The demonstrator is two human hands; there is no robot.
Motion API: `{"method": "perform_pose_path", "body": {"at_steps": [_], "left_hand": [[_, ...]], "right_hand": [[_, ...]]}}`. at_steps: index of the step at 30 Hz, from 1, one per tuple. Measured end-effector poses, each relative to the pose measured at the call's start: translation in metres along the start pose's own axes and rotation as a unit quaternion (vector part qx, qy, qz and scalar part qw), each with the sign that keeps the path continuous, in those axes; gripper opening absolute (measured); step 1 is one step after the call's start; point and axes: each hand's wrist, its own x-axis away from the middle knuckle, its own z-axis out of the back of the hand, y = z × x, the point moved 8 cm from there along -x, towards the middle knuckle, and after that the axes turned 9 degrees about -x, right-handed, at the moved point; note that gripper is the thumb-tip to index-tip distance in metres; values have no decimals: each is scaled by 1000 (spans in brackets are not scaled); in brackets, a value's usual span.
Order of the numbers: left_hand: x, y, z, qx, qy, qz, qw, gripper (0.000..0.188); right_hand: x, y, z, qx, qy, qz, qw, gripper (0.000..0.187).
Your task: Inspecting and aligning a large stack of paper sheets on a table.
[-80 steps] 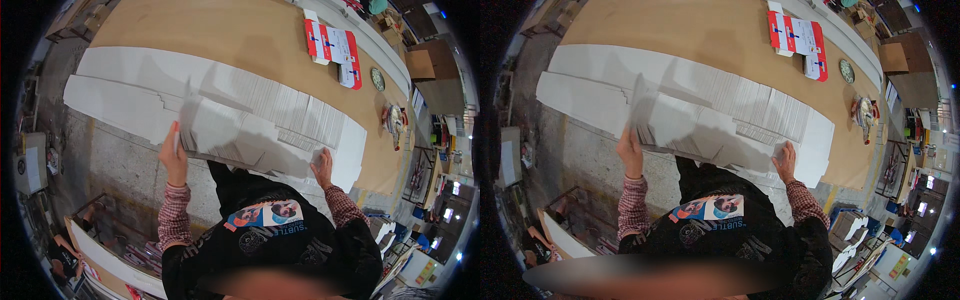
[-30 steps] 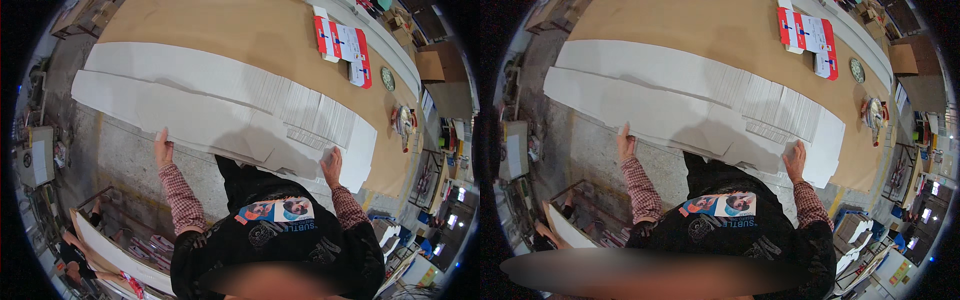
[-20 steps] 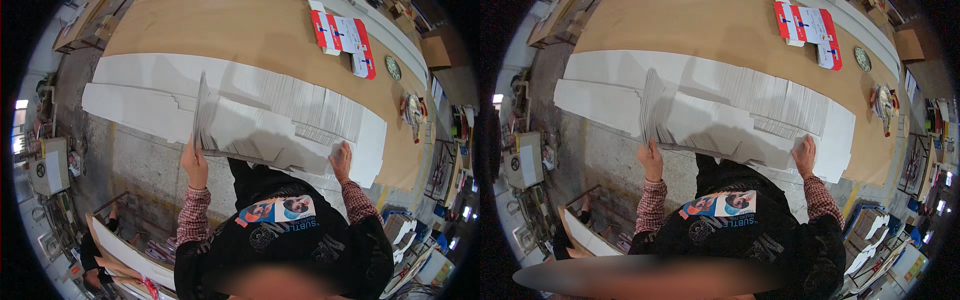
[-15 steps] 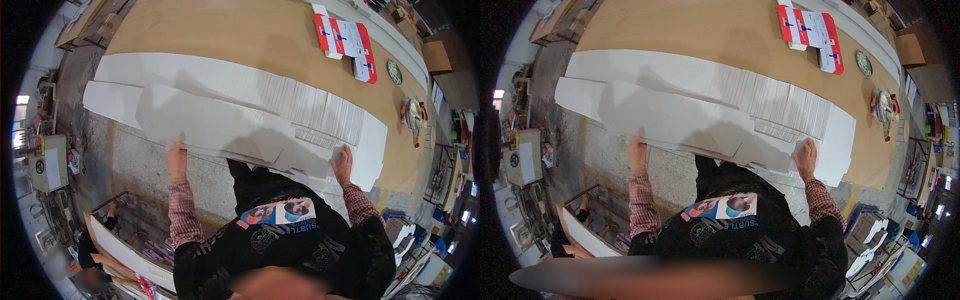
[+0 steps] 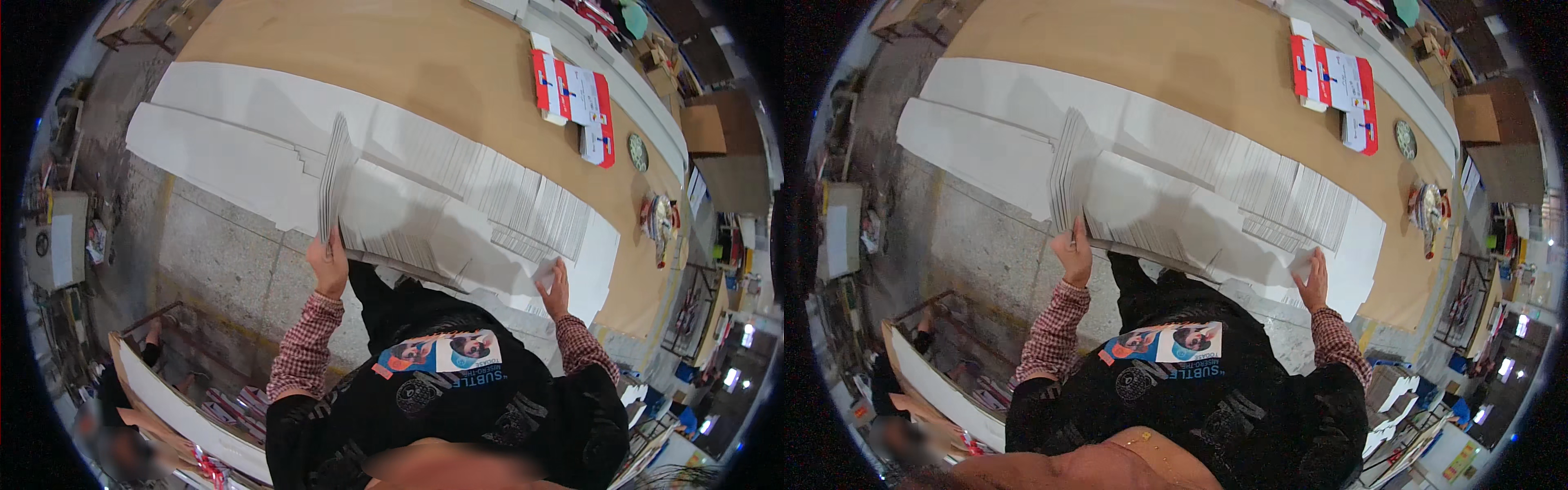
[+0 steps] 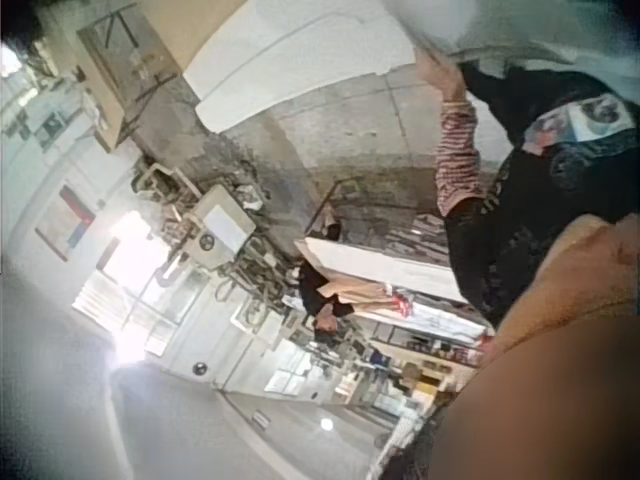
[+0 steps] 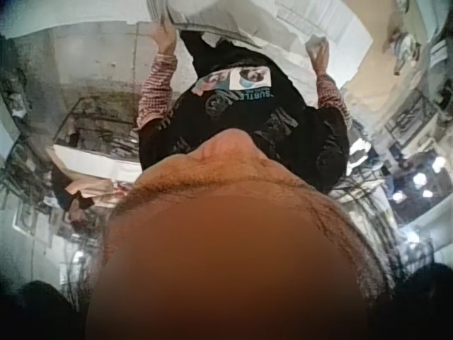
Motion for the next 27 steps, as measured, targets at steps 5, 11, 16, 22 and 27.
{"method": "perform_pose_path", "body": {"at_steps": [5,11,16,22,27], "left_hand": [[-12,-104,-21,569,-32,432,698,26],[-1,-140,-19,317,28,283,905,18],[-1,-96,-10,72,24,143,987,20],[19,-189,-54,437,30,488,755,35],[17,-189,-62,339,-123,494,791,40]], "right_hand": [[-1,-6,10,7,-54,-9,998,59],[-39,-38,16,53,-38,-82,994,48],[-112,-129,5,-73,47,-34,996,42],[-198,-278,-80,-229,-64,145,960,44],[-225,-372,-115,-278,-71,187,940,40]]}}
